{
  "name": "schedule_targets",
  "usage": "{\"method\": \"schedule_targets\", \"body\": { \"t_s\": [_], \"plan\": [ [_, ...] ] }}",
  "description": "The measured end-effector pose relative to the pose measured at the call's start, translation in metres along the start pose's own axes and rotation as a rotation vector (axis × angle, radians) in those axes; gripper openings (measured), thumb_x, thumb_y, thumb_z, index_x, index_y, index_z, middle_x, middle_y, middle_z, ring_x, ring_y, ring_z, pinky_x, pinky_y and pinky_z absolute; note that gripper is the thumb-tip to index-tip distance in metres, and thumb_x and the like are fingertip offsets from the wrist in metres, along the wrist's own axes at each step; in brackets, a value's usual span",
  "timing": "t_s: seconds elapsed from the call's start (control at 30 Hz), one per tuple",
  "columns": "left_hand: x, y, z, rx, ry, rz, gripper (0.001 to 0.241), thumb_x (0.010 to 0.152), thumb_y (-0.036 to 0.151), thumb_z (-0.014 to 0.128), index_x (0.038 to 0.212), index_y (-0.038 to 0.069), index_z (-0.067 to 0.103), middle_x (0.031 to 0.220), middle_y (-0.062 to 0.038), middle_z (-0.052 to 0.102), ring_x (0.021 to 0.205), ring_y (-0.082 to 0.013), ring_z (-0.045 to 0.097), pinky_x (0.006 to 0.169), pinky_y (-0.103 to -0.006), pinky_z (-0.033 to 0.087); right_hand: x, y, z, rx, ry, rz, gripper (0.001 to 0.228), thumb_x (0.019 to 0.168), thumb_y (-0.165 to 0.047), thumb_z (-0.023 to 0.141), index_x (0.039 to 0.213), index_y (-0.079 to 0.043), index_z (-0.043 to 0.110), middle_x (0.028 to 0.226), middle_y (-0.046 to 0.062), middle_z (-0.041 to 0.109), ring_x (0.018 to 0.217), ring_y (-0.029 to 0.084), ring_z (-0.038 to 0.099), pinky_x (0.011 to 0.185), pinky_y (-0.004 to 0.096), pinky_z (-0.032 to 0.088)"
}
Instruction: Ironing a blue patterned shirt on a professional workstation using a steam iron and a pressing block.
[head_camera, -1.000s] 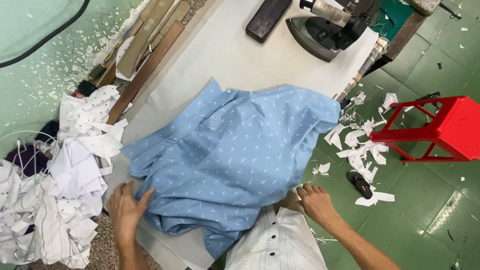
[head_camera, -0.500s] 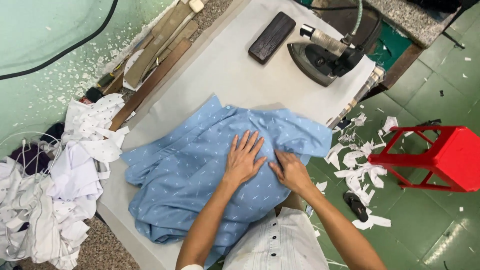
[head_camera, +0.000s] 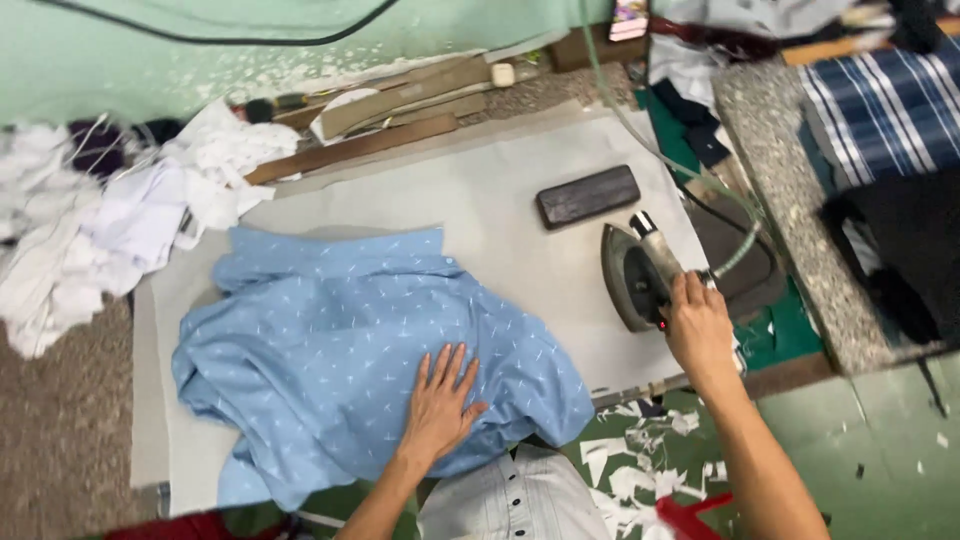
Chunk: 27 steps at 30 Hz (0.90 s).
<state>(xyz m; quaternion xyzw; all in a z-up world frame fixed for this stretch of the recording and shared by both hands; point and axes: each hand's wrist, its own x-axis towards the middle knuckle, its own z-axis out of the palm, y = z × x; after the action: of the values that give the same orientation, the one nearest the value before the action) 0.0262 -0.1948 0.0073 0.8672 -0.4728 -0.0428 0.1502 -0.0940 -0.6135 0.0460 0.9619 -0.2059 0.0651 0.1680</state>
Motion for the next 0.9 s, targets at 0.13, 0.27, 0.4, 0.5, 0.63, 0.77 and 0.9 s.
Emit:
{"method": "schedule_targets", "body": {
  "t_s": [0.13,0.27,0.4,0.5,0.63,0.77,0.9],
  "plan": [
    [-0.037,0.047,0.017,-0.003,0.063,-0.151,0.075,0.101,0.069,0.034,0.145,0.011,0.053,0.159,-0.021,0.038,0.149,-0.0405,0.031,0.121,-0.0616,0.016,0.068,0.029,0.016,0.219,-0.416,0.006,0.069,0.087,-0.043,0.076,0.148,-0.015,0.058,0.115,0.010,0.075,0.103,0.031,0.074,0.087,0.046,0.062],
    [-0.076,0.076,0.011,-0.034,0.041,-0.102,0.065,0.105,0.054,0.045,0.148,0.006,0.050,0.159,-0.018,0.040,0.150,-0.0371,0.029,0.123,-0.0566,0.017,0.111,0.016,0.026,1.109,-0.615,0.386,0.033,0.103,-0.030,0.061,0.119,-0.001,0.060,0.100,0.016,0.065,0.078,0.028,0.063,0.065,0.043,0.052],
    [-0.118,0.069,0.001,-0.112,0.361,-0.367,0.058,0.109,0.044,0.039,0.151,0.005,0.045,0.160,-0.014,0.041,0.151,-0.0316,0.035,0.127,-0.0532,0.021,0.100,-0.028,-0.081,0.940,-0.718,0.325,0.043,0.098,-0.030,0.062,0.135,-0.009,0.059,0.099,0.018,0.066,0.086,0.033,0.060,0.075,0.045,0.044],
    [-0.112,0.043,-0.015,-0.057,0.519,-0.440,0.055,0.106,0.033,0.054,0.149,0.000,0.046,0.157,-0.018,0.045,0.149,-0.0364,0.039,0.126,-0.0541,0.029,0.082,-0.068,-0.133,0.767,-0.587,-0.038,0.063,0.096,-0.042,0.059,0.149,-0.010,0.050,0.094,0.024,0.071,0.097,0.046,0.066,0.084,0.048,0.047],
    [-0.074,0.020,-0.021,-0.036,0.486,-0.495,0.065,0.099,0.039,0.062,0.147,-0.003,0.048,0.158,-0.024,0.042,0.150,-0.0370,0.033,0.125,-0.0545,0.020,0.071,-0.175,-0.196,0.597,-0.521,-0.227,0.061,0.101,-0.050,0.054,0.144,-0.007,0.049,0.112,0.027,0.073,0.104,0.045,0.072,0.090,0.056,0.058],
    [-0.058,0.008,-0.014,-0.004,0.415,-0.561,0.074,0.097,0.049,0.058,0.148,-0.004,0.046,0.160,-0.025,0.039,0.152,-0.0393,0.030,0.125,-0.0586,0.013,0.074,-0.271,-0.196,0.601,-0.592,-0.402,0.053,0.103,-0.051,0.047,0.126,-0.004,0.053,0.097,0.029,0.074,0.093,0.046,0.074,0.078,0.055,0.060],
    [-0.058,0.002,-0.013,0.024,0.474,-0.583,0.072,0.094,0.048,0.062,0.144,-0.003,0.052,0.158,-0.022,0.043,0.151,-0.0384,0.032,0.123,-0.0608,0.011,0.099,-0.319,-0.200,0.528,-0.543,-0.388,0.050,0.104,-0.051,0.045,0.115,-0.003,0.053,0.089,0.029,0.073,0.086,0.047,0.075,0.072,0.056,0.061]
  ]
}}
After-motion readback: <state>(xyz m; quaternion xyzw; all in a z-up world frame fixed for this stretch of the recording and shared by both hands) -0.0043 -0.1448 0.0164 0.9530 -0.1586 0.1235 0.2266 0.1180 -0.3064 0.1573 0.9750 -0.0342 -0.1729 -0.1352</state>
